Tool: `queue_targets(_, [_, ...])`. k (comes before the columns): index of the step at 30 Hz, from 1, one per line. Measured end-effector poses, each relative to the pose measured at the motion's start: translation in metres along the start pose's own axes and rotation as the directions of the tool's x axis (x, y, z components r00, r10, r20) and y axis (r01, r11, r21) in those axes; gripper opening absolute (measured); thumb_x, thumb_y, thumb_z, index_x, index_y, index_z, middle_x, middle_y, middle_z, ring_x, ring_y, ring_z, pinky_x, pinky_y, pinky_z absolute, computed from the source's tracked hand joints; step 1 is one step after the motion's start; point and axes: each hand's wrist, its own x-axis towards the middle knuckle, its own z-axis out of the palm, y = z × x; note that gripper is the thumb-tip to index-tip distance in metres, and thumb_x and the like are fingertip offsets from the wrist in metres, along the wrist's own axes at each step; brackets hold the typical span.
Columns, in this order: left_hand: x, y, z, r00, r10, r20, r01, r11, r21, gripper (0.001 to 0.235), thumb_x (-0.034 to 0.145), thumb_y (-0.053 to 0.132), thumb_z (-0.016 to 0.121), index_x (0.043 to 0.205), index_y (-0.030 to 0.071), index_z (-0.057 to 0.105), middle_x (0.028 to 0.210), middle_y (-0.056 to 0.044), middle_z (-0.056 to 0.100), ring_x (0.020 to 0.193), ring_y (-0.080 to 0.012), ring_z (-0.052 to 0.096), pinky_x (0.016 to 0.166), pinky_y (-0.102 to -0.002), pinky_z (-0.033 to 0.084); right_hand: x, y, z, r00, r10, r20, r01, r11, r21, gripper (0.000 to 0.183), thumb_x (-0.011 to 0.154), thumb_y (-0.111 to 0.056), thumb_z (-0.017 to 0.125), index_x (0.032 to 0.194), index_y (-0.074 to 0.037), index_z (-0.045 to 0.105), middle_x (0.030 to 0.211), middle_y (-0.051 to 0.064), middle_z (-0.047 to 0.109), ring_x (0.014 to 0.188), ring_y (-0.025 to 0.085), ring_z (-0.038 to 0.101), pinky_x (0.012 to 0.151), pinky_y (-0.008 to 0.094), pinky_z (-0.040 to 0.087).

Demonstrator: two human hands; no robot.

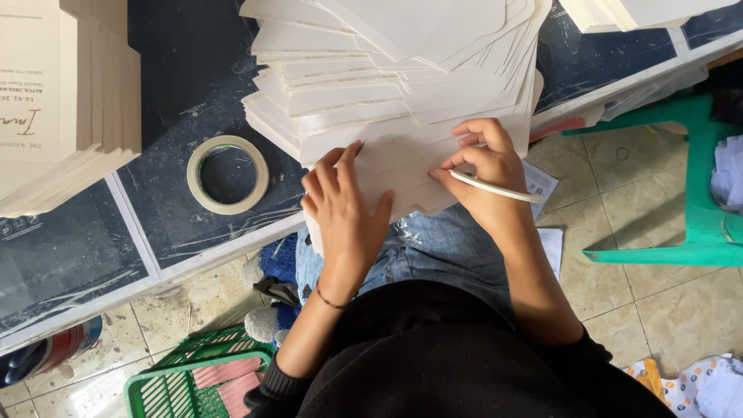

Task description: The person sits on the floor and stacks white papers on a table. They use a roll of tape to secure the stack of papers together.

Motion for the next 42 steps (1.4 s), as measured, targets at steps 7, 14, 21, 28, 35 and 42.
queue_targets(7, [0.004, 0.015, 0.022, 0.973, 0.230, -0.002, -0.230, 0.973, -0.026, 0.101, 0.073, 0.021, 0.101, 0.159, 0.010, 0.048, 0.143, -0.015, 0.050, 0.118, -0.0368, 0.046, 0.092, -0.049, 0.038, 0.000, -0.009, 0.001, 0.988, -0.122, -0.097, 0.109, 0.985, -0.136, 0.028, 0.081, -0.020, 0.102, 0.084, -0.015, 0.075, 0.130, -0.006, 0.061, 0.115, 0.020, 0.068, 0.094, 0.035, 0.048])
queue_targets(14, [0.022, -0.011, 0.009, 0.891, 0.437, -0.126, -0.409, 0.891, 0.196, 0.069, 0.091, -0.012, 0.067, 0.156, 0.009, 0.054, 0.122, -0.010, 0.063, 0.108, -0.0288, 0.054, 0.085, -0.039, 0.042, 0.009, -0.025, -0.001, 0.962, -0.211, -0.176, 0.197, 0.976, -0.094, 0.028, 0.093, -0.014, 0.099, 0.094, -0.012, 0.071, 0.135, 0.000, 0.060, 0.114, 0.025, 0.072, 0.092, 0.038, 0.053])
queue_targets(21, [0.000, -0.019, 0.001, 0.810, 0.585, 0.033, -0.531, 0.709, 0.465, 0.055, 0.092, 0.010, 0.080, 0.145, 0.012, 0.067, 0.137, -0.013, 0.065, 0.120, -0.0312, 0.058, 0.091, -0.043, 0.044, 0.009, -0.015, 0.008, 0.962, -0.269, -0.046, 0.267, 0.962, -0.047, 0.018, 0.092, 0.003, 0.087, 0.098, -0.005, 0.072, 0.140, 0.007, 0.058, 0.110, 0.028, 0.076, 0.093, 0.044, 0.062])
queue_targets(28, [-0.004, -0.012, 0.024, 0.760, 0.650, 0.013, -0.561, 0.646, 0.518, 0.051, 0.089, -0.002, 0.068, 0.138, 0.010, 0.073, 0.143, -0.009, 0.066, 0.117, -0.0255, 0.057, 0.092, -0.039, 0.046, -0.003, 0.003, 0.023, 0.839, -0.524, -0.145, 0.482, 0.840, -0.249, 0.012, 0.099, -0.011, 0.086, 0.096, -0.008, 0.074, 0.136, 0.010, 0.066, 0.116, 0.029, 0.074, 0.099, 0.043, 0.054])
queue_targets(35, [-0.002, -0.037, -0.030, 0.870, 0.491, 0.043, -0.463, 0.785, 0.412, 0.071, 0.088, -0.006, 0.066, 0.153, 0.023, 0.066, 0.149, -0.007, 0.059, 0.121, -0.0313, 0.054, 0.090, -0.046, 0.044, -0.021, -0.038, 0.014, 0.895, -0.395, -0.205, 0.389, 0.918, -0.072, 0.007, 0.100, -0.004, 0.082, 0.106, -0.006, 0.079, 0.139, 0.013, 0.063, 0.125, 0.034, 0.068, 0.100, 0.043, 0.057])
queue_targets(42, [-0.038, -0.069, -0.067, 0.979, 0.163, -0.118, -0.161, 0.987, 0.027, 0.080, 0.086, 0.004, 0.088, 0.160, 0.021, 0.063, 0.134, -0.008, 0.062, 0.111, -0.0327, 0.047, 0.090, -0.045, 0.040, -0.036, -0.073, 0.060, 0.947, -0.319, 0.028, 0.303, 0.921, 0.244, 0.013, 0.089, -0.007, 0.088, 0.099, -0.011, 0.080, 0.140, 0.010, 0.064, 0.123, 0.034, 0.068, 0.099, 0.043, 0.050])
